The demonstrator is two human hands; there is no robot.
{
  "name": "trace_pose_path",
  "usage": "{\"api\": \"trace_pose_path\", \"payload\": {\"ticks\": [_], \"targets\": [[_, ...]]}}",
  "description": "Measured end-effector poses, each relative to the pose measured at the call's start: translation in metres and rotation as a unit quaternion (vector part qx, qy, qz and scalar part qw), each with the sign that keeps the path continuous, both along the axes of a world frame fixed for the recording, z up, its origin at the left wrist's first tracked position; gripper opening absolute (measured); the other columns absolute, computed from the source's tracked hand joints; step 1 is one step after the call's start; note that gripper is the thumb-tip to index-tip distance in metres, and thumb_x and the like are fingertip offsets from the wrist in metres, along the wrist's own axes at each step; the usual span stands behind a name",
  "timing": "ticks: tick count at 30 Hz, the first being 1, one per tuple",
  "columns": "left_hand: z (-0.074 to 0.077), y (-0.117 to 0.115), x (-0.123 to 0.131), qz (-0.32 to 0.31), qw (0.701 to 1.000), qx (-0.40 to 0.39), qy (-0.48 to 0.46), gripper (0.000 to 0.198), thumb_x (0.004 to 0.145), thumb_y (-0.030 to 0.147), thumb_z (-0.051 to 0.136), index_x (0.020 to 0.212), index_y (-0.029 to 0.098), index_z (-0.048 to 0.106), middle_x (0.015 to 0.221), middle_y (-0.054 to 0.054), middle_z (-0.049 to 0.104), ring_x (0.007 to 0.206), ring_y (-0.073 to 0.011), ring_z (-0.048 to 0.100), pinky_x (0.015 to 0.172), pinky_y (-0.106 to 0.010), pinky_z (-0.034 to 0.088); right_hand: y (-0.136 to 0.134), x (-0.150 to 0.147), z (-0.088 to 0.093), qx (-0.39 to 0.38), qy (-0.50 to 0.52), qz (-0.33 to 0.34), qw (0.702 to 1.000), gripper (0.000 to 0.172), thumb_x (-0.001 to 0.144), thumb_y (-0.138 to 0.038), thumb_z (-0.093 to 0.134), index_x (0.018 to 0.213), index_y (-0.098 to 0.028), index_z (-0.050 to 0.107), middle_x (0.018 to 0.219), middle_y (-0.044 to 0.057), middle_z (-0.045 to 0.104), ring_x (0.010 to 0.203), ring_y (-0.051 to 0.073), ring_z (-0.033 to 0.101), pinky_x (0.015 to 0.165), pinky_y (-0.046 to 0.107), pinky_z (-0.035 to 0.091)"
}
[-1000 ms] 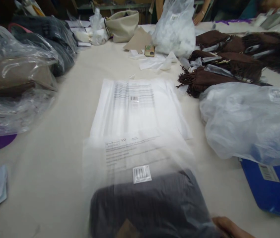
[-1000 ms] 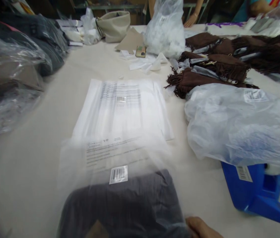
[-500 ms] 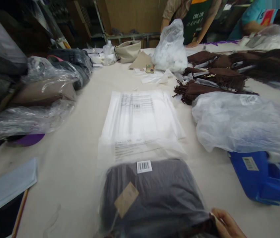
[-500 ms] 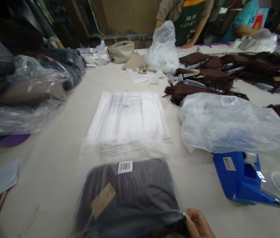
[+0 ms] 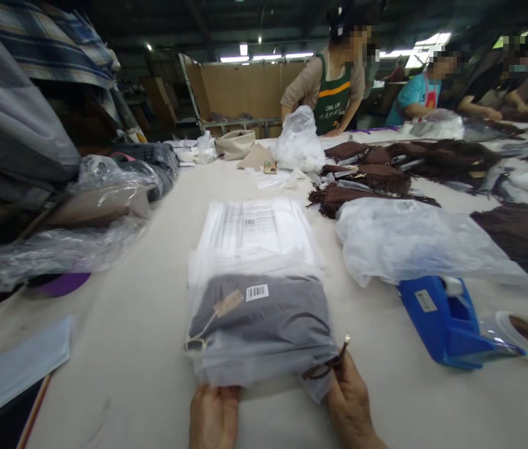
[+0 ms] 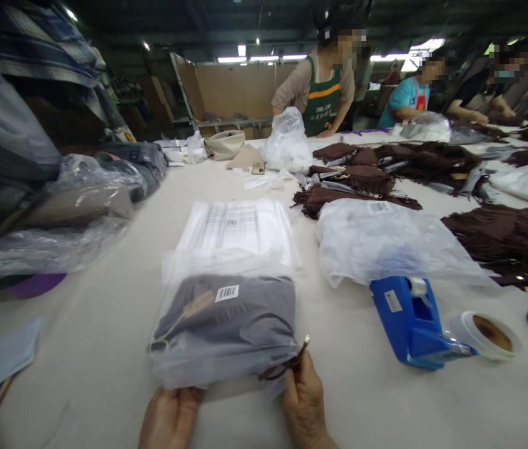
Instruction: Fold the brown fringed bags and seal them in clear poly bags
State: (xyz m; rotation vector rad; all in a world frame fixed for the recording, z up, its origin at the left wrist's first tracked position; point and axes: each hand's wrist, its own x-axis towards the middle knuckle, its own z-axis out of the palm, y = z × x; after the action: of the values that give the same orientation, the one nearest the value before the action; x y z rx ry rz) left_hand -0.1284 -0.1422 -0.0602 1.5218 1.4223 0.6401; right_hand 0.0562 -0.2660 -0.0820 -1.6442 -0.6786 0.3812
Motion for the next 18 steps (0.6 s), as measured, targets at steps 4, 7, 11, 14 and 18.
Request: {"api": "trace_pose_path", "payload": {"ticks": [4,7,11,14,18], "targets": [[-0.007,-0.016,0.006,0.009,0.987,-0.124,-0.106,0.027,0.071,0.039,0.050,0.067,0.016,0.064,0.072,-0.012,0.066,0.074,-0.0253,0.064,0.067,-0.039,0.053,-0.007,0.010,0.007,-0.046,-0.071,0.022,0.996,0.020,0.079,-0.027,0.046,0.092,-0.020,0.059,0.076,0.004,0.068,0.070,0.016,0.065,0.069,0.024,0.052],[-0.014,-0.040,0.022,-0.095,0.984,-0.113,-0.104,0.033,0.079,0.042,0.048,0.077,0.015,0.067,0.062,-0.010,0.065,0.053,-0.0219,0.062,0.055,-0.034,0.053,-0.011,0.016,0.013,-0.065,-0.082,0.033,0.994,0.014,0.077,-0.025,0.045,0.079,-0.021,0.058,0.063,0.000,0.062,0.058,0.014,0.060,0.062,0.022,0.050],[-0.020,-0.062,0.055,-0.274,0.921,0.257,-0.105,0.026,0.087,0.023,0.046,0.107,0.020,0.062,0.098,-0.011,0.067,0.094,-0.0197,0.063,0.085,-0.030,0.051,-0.014,0.013,0.012,-0.057,-0.059,0.034,0.996,0.012,0.079,-0.027,0.045,0.073,-0.021,0.053,0.061,-0.001,0.059,0.055,0.013,0.055,0.056,0.021,0.048],[-0.014,-0.058,0.084,-0.321,0.840,0.432,-0.072,0.034,0.088,0.021,0.046,0.121,0.015,0.051,0.109,-0.014,0.060,0.106,-0.0201,0.056,0.089,-0.030,0.050,-0.016,0.010,0.009,-0.041,-0.043,0.035,0.998,0.012,0.080,-0.027,0.046,0.073,-0.021,0.053,0.061,-0.002,0.057,0.054,0.013,0.054,0.052,0.021,0.046],[0.001,-0.039,0.110,-0.313,0.784,0.534,-0.053,0.018,0.089,0.020,0.046,0.100,0.017,0.060,0.089,-0.008,0.062,0.082,-0.0165,0.061,0.071,-0.026,0.052,-0.019,0.014,0.010,-0.007,-0.044,0.041,0.998,0.012,0.080,-0.027,0.046,0.073,-0.020,0.055,0.063,-0.001,0.056,0.058,0.013,0.054,0.056,0.021,0.045]]}}
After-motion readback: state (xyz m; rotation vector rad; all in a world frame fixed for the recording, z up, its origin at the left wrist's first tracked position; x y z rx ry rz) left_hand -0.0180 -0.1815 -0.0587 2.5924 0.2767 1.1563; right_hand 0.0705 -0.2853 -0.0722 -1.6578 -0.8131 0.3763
